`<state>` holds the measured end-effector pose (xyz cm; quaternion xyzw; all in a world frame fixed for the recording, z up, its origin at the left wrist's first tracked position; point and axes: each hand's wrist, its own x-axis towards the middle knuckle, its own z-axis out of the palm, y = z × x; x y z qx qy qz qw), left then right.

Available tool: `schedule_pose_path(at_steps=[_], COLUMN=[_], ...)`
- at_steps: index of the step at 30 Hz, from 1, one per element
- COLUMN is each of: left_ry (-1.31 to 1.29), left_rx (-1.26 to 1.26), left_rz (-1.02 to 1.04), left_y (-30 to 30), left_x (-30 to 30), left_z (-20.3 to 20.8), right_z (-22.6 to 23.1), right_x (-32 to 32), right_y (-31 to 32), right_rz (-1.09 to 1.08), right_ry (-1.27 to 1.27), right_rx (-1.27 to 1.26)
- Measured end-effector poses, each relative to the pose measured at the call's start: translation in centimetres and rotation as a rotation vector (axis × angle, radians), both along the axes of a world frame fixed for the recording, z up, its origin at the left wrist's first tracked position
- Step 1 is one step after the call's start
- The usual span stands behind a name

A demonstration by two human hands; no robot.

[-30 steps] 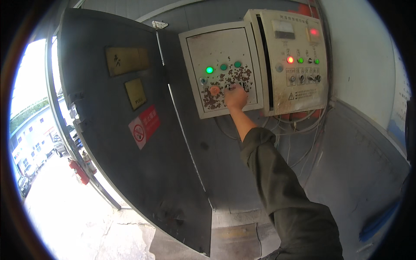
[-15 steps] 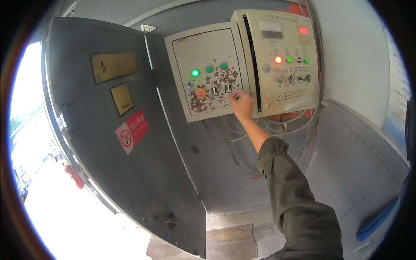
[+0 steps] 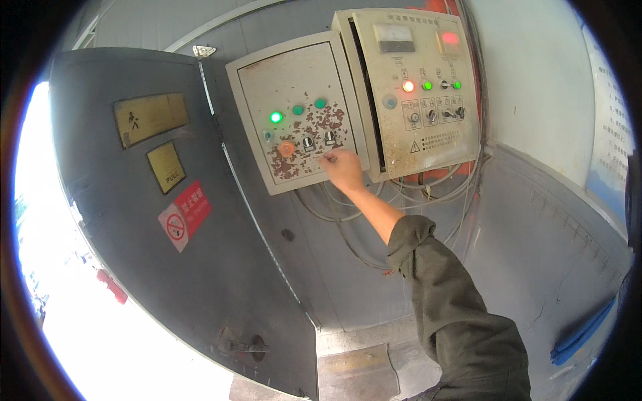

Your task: The person covers the rear bumper and taillight areas of a black car with newspaper and secures them using yellow masking tape. The person walks to a control panel and presses a button before returning to continue taping the newspaper in place.

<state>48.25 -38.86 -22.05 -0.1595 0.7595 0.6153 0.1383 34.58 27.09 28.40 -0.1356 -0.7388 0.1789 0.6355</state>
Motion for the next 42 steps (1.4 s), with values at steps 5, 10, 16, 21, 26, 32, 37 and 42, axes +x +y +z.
schedule_pose_path(at_steps=[5,10,16,21,26,32,37,42], left_ry=[-0.012,-0.003,0.019,0.013,0.02,0.004,-0.023,-0.042], left_rx=[-0.049,-0.026,-0.063,-0.055,-0.06,-0.078,-0.108,-0.085], left_rz=[-0.004,-0.17,-0.079,-0.15,-0.16,-0.148,-0.13,0.114], left_y=[0.9,4.8,3.4,5.1,5.2,3.1,-2.6,-17.2], left_x=[0.5,-1.9,-0.3,-0.4,0.4,2.4,6.1,18.1], left_z=[1.5,0.6,2.7,2.1,2.8,2.6,0.8,-5.0], right_z=[-0.7,1.3,0.8,2.4,4.1,0.6,-14.1,-41.1], right_x=[-1.9,12.4,13.4,18.1,19.2,18.2,21.1,22.2], right_y=[-0.7,10.7,17.1,18.0,17.3,15.3,14.2,0.3], right_rz=[0.154,-0.163,-0.427,-0.505,-0.6,-0.641,-0.5,-0.521], right_ry=[0.205,0.564,0.401,0.19,0.051,0.186,0.188,-0.301], right_rx=[-0.026,0.083,-0.114,0.05,0.145,0.171,0.043,-0.259])
